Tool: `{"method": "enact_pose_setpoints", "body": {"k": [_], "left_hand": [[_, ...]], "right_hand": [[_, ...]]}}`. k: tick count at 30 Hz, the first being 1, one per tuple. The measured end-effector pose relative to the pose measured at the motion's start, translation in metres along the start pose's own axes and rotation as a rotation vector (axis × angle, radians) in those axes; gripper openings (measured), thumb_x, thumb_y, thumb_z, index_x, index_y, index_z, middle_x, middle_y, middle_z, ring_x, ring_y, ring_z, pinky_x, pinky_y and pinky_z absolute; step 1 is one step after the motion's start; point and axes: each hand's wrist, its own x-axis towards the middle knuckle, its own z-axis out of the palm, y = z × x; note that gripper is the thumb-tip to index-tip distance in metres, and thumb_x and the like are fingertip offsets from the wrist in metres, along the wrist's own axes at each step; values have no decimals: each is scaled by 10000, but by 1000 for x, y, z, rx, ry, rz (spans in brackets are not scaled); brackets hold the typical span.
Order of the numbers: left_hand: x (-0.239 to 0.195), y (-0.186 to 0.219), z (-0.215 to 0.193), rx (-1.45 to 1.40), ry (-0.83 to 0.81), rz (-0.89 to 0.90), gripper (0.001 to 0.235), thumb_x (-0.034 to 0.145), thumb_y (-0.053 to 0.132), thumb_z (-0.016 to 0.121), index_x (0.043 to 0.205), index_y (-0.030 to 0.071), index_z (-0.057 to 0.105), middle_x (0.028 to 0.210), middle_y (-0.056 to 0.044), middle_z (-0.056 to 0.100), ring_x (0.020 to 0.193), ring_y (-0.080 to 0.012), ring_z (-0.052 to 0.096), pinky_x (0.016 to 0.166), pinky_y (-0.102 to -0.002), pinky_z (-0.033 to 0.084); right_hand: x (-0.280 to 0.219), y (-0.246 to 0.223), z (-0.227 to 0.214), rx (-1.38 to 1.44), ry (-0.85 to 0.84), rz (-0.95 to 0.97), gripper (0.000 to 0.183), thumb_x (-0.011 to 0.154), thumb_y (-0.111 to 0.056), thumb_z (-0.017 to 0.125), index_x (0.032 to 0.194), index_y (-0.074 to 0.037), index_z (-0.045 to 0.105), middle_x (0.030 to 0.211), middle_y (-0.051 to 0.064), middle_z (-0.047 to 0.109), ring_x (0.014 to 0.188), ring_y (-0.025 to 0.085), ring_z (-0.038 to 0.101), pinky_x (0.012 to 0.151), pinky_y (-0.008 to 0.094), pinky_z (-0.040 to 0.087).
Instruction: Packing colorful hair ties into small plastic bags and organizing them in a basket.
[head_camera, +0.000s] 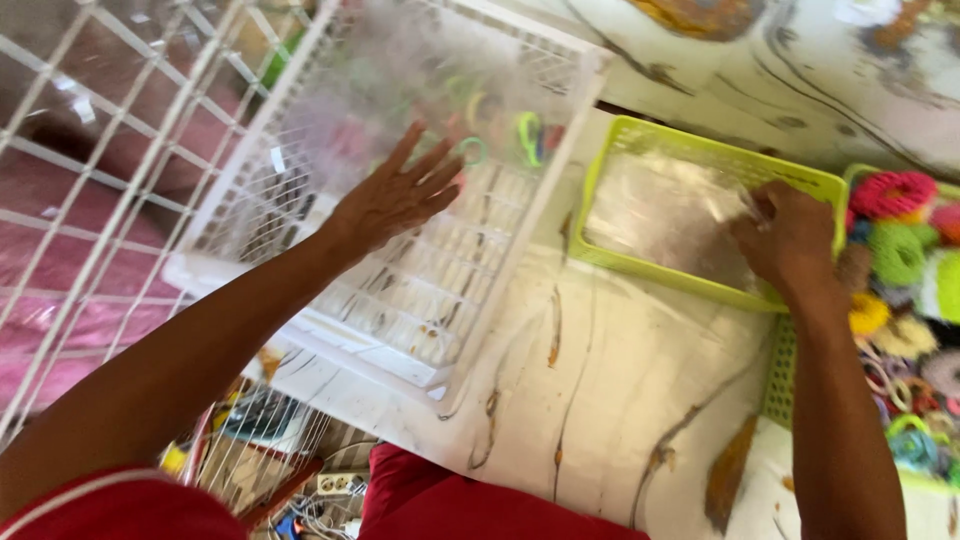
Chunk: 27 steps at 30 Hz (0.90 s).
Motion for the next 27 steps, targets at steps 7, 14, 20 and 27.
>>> {"method": "enact_pose_setpoints", "body": {"k": [7, 14, 20, 27], "left_hand": [[-6, -10, -54, -304, -97, 132, 1276, 520, 608, 853, 1586, 197, 287, 1691, -63, 194, 1550, -338, 162, 1192, -720, 53], [2, 10, -69, -707, 554, -102, 660, 839, 32, 690, 1470, 66, 498, 1581, -171, 469, 1525, -346, 385, 1284, -631, 234], [79, 35, -176, -1510, 816, -281, 683, 883, 100, 845, 1472, 41, 502, 1435, -167, 611, 1337, -315, 603, 1118, -442, 521], [183, 107, -190, -2529, 561, -164, 525, 875, 21, 799, 1354, -31, 592, 1076, -183, 781, 990, -209, 763, 883, -331, 650]], "right_hand": [[-15, -18, -25, 71, 261, -89, 225, 948, -220, 762, 999, 0, 755, 979, 242, 717, 895, 425, 706, 805, 497, 558], [-32, -27, -51, 322, 448, -78, 169, 988, -142, 802, 1050, 12, 769, 1014, 190, 756, 899, 313, 730, 806, 415, 563], [-69, -69, -101, 907, 205, 59, 138, 956, -48, 767, 1070, 25, 742, 943, 85, 748, 844, 133, 690, 773, 291, 570], [-114, -74, -125, 1211, 51, 22, 426, 888, 74, 751, 1280, 6, 599, 1023, 101, 753, 945, 139, 724, 809, 286, 603]]}}
